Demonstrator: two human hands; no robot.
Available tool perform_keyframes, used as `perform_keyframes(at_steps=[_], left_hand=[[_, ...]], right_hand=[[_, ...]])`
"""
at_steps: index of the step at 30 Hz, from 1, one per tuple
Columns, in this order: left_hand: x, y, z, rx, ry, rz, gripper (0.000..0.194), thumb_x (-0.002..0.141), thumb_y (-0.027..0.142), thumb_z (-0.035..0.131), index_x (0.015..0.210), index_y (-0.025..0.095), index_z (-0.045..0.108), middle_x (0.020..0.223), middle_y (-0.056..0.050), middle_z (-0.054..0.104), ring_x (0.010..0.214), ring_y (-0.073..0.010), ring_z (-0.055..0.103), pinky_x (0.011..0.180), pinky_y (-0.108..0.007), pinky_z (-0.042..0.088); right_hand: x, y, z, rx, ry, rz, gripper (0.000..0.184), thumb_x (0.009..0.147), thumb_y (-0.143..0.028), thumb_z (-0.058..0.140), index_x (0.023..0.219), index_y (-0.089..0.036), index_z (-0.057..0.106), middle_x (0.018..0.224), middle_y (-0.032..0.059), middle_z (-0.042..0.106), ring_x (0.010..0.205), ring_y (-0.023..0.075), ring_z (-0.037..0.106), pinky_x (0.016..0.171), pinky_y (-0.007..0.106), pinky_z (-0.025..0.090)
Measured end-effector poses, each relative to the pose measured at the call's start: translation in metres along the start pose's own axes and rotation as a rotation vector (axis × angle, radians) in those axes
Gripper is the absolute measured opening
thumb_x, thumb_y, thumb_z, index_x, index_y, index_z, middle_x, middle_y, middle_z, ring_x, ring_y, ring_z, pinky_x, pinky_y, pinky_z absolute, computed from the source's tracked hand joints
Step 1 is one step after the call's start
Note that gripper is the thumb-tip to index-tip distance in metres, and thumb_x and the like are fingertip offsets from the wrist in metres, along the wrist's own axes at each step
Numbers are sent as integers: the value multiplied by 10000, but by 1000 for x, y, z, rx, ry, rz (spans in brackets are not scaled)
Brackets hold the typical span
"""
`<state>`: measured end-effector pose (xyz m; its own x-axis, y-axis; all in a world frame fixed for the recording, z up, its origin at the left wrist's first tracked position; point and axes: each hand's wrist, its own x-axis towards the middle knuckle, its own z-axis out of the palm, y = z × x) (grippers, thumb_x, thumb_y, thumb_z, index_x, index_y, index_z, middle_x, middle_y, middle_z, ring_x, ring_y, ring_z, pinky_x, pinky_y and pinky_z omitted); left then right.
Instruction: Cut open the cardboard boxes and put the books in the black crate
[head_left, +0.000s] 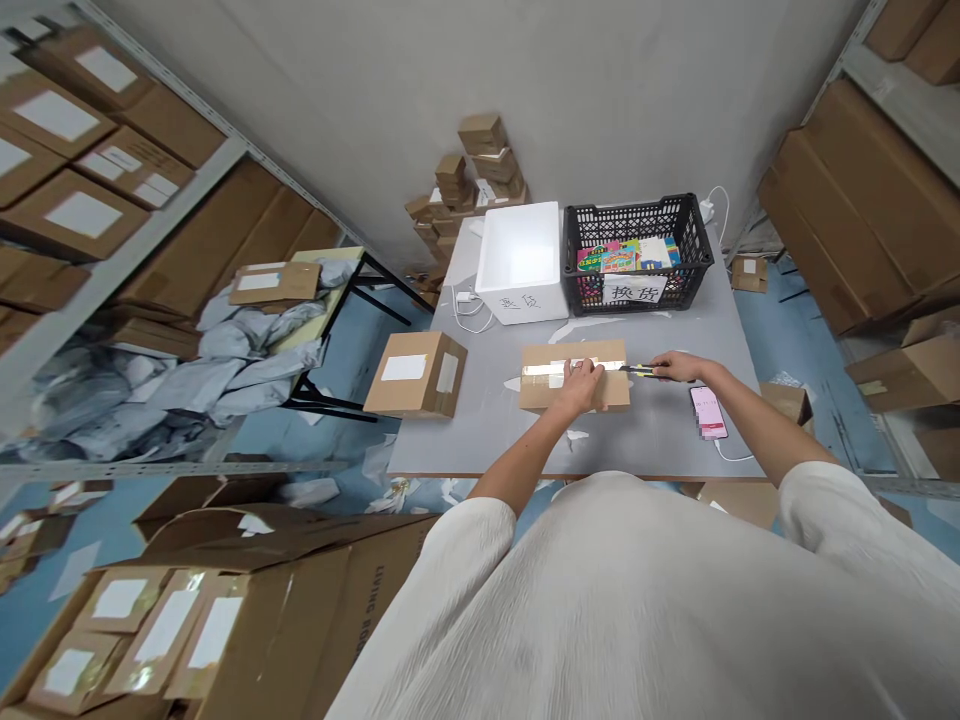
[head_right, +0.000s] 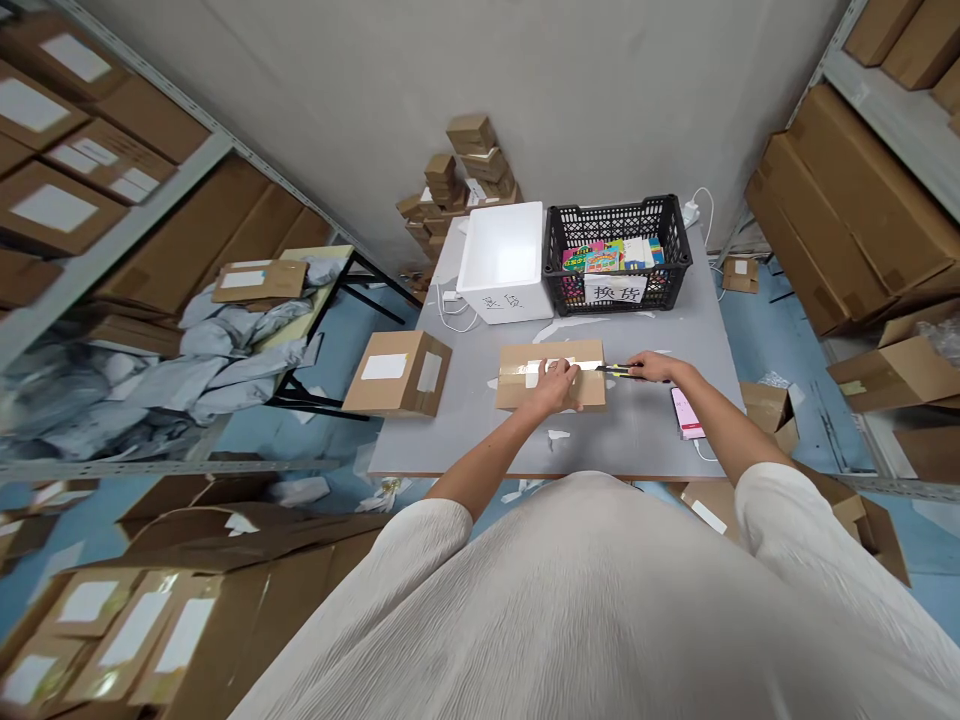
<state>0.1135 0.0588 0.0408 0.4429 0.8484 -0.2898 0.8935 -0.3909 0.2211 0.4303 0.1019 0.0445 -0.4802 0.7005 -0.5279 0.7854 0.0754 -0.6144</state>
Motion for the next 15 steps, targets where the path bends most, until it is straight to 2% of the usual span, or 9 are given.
perform_keyframes(at_steps=[2,5,8,12,15], left_hand=[[-1,0,0,-11,5,11,869,668,508,1035,1373,292,574,1476,-140,577,1413,-401,582,1367,-640,108],[-3,-1,-1,-16,12,26,875,673,510,1033,1385,297,572,1460,-133,584,1382,-387,601,1371,-631,111],[-6,-1,-1,-5,10,30,908,675,523,1033,1416,293,560,1453,-133,583,1385,-382,598,1370,-628,123],[-8,0,-1,-13,-1,41,941,685,504,1035,1458,278,549,1457,-149,573,1382,-385,602,1376,-626,114],[-6,1,-1,-16,9,33,914,690,492,1034,1443,293,557,1454,-141,571,1375,-390,604,1374,-629,120]], right_hand=[[-7,5,14,127,4,-15,433,974,-654,586,887,-243,691,778,6,678,668,166,562,630,277,435],[-14,6,25,174,63,-39,482,958,-714,580,888,-247,672,783,1,674,680,170,558,621,272,435],[-17,5,21,152,72,-57,486,937,-721,606,869,-243,662,768,1,665,689,171,558,636,276,432],[-17,1,11,137,-7,4,473,923,-711,655,873,-241,676,736,3,657,623,155,530,587,279,407],[-14,-5,15,125,2,18,462,922,-702,661,860,-244,667,740,2,658,633,151,539,586,270,413]])
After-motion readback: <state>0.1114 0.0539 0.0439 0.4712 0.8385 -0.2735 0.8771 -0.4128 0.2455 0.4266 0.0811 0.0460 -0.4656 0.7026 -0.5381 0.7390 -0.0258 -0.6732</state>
